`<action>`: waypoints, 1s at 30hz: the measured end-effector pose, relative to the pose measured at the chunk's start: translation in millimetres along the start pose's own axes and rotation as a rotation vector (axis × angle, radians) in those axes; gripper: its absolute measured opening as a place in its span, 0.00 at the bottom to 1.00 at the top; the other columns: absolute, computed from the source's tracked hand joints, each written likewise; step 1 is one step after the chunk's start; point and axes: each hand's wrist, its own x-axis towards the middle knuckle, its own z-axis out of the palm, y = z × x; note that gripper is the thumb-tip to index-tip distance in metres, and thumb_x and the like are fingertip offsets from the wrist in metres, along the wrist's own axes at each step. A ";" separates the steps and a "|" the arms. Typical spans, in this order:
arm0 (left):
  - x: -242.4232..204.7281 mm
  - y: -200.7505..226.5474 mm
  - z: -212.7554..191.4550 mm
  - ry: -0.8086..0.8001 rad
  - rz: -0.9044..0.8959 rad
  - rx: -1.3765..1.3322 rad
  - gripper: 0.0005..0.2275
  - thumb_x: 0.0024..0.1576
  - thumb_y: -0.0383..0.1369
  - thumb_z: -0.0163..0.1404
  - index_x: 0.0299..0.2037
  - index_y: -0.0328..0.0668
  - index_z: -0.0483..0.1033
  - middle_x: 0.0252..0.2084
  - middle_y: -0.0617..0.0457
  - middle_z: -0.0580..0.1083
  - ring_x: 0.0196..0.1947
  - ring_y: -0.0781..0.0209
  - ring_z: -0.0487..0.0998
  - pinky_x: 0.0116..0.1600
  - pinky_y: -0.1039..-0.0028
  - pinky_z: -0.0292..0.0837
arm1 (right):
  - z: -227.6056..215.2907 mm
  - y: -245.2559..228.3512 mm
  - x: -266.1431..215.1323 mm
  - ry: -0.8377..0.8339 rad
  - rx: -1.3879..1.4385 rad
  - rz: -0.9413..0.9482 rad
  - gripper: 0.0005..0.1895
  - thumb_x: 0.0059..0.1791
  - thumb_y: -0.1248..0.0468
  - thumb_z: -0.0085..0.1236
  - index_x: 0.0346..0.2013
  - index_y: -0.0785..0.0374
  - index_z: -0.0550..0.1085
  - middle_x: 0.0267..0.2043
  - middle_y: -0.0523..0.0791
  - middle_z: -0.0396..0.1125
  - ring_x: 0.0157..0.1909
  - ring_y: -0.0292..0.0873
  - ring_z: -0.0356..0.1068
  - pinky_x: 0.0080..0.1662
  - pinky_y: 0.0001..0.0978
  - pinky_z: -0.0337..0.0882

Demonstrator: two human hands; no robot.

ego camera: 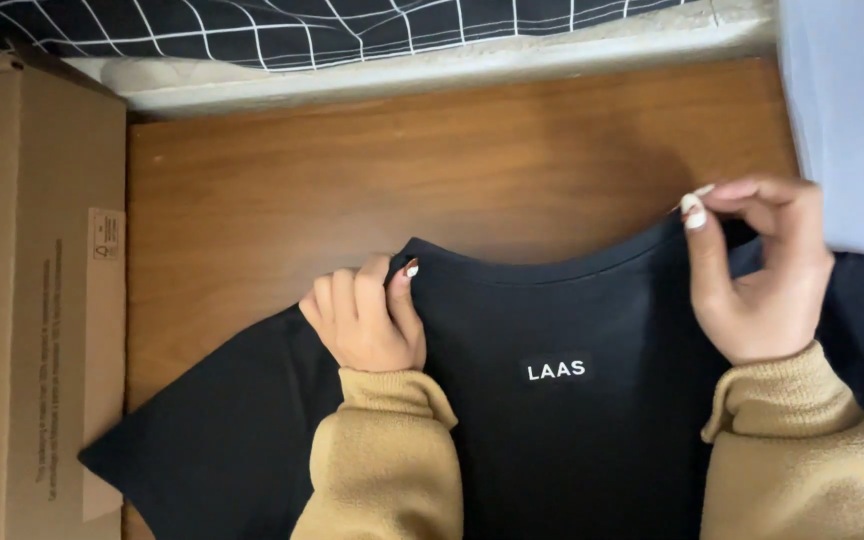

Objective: Folding a black t-shirt, hanging it on a rack, and then placing a white t-shirt into a plastic shipping bag.

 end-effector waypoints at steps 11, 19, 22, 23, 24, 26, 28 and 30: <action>-3.3 -0.3 5.4 -0.010 0.049 -0.124 0.09 0.57 0.31 0.37 0.30 0.35 0.67 0.24 0.50 0.65 0.21 0.53 0.61 0.29 0.67 0.51 | -8.0 -8.3 4.9 0.082 -0.032 -0.060 0.17 0.54 0.74 0.54 0.51 0.72 0.56 0.40 0.55 0.64 0.38 0.46 0.64 0.44 0.30 0.62; -11.3 2.6 13.4 -0.038 0.217 0.025 0.12 0.58 0.38 0.36 0.31 0.42 0.70 0.23 0.55 0.68 0.19 0.56 0.63 0.28 0.69 0.53 | -0.1 39.8 -8.5 -0.116 -0.510 0.079 0.18 0.51 0.57 0.39 0.20 0.60 0.68 0.20 0.53 0.64 0.29 0.58 0.65 0.32 0.47 0.58; -19.4 6.5 7.0 0.124 0.303 -0.026 0.12 0.57 0.38 0.39 0.31 0.40 0.70 0.17 0.52 0.63 0.18 0.56 0.67 0.27 0.70 0.63 | 8.5 46.2 -31.4 -0.025 -0.423 0.028 0.07 0.44 0.54 0.46 0.26 0.49 0.70 0.21 0.43 0.62 0.27 0.50 0.66 0.36 0.35 0.66; -22.5 9.4 2.9 0.125 0.294 -0.016 0.12 0.57 0.38 0.38 0.31 0.40 0.70 0.16 0.52 0.63 0.17 0.57 0.67 0.27 0.71 0.64 | 7.7 43.8 -38.7 0.027 -0.377 0.067 0.07 0.46 0.55 0.47 0.30 0.54 0.69 0.24 0.48 0.63 0.31 0.55 0.66 0.38 0.41 0.65; -25.1 12.5 -1.5 0.127 0.284 -0.005 0.12 0.57 0.39 0.37 0.31 0.41 0.70 0.15 0.53 0.64 0.16 0.59 0.67 0.27 0.71 0.64 | 6.4 41.1 -45.6 0.078 -0.330 0.106 0.09 0.47 0.56 0.47 0.34 0.58 0.67 0.26 0.53 0.63 0.34 0.60 0.65 0.39 0.47 0.64; -42.7 10.7 -6.0 0.115 0.270 0.018 0.12 0.57 0.40 0.37 0.32 0.42 0.70 0.15 0.54 0.64 0.15 0.60 0.67 0.27 0.72 0.64 | 5.0 34.3 -57.2 0.094 -0.344 0.094 0.08 0.49 0.57 0.45 0.37 0.56 0.66 0.24 0.53 0.64 0.32 0.59 0.66 0.37 0.47 0.65; -58.0 12.1 -11.5 0.103 0.252 0.044 0.12 0.57 0.41 0.37 0.32 0.44 0.70 0.15 0.56 0.63 0.15 0.61 0.67 0.27 0.73 0.64 | 1.9 29.7 -67.5 0.108 -0.356 0.079 0.07 0.50 0.57 0.44 0.40 0.54 0.64 0.23 0.53 0.65 0.30 0.58 0.67 0.35 0.47 0.66; -76.3 14.2 -18.7 0.066 0.237 0.088 0.12 0.56 0.42 0.38 0.31 0.45 0.70 0.14 0.56 0.64 0.15 0.61 0.68 0.26 0.73 0.65 | -0.1 27.6 -81.6 0.087 -0.402 0.083 0.09 0.50 0.56 0.43 0.42 0.55 0.62 0.18 0.52 0.64 0.27 0.55 0.68 0.32 0.45 0.67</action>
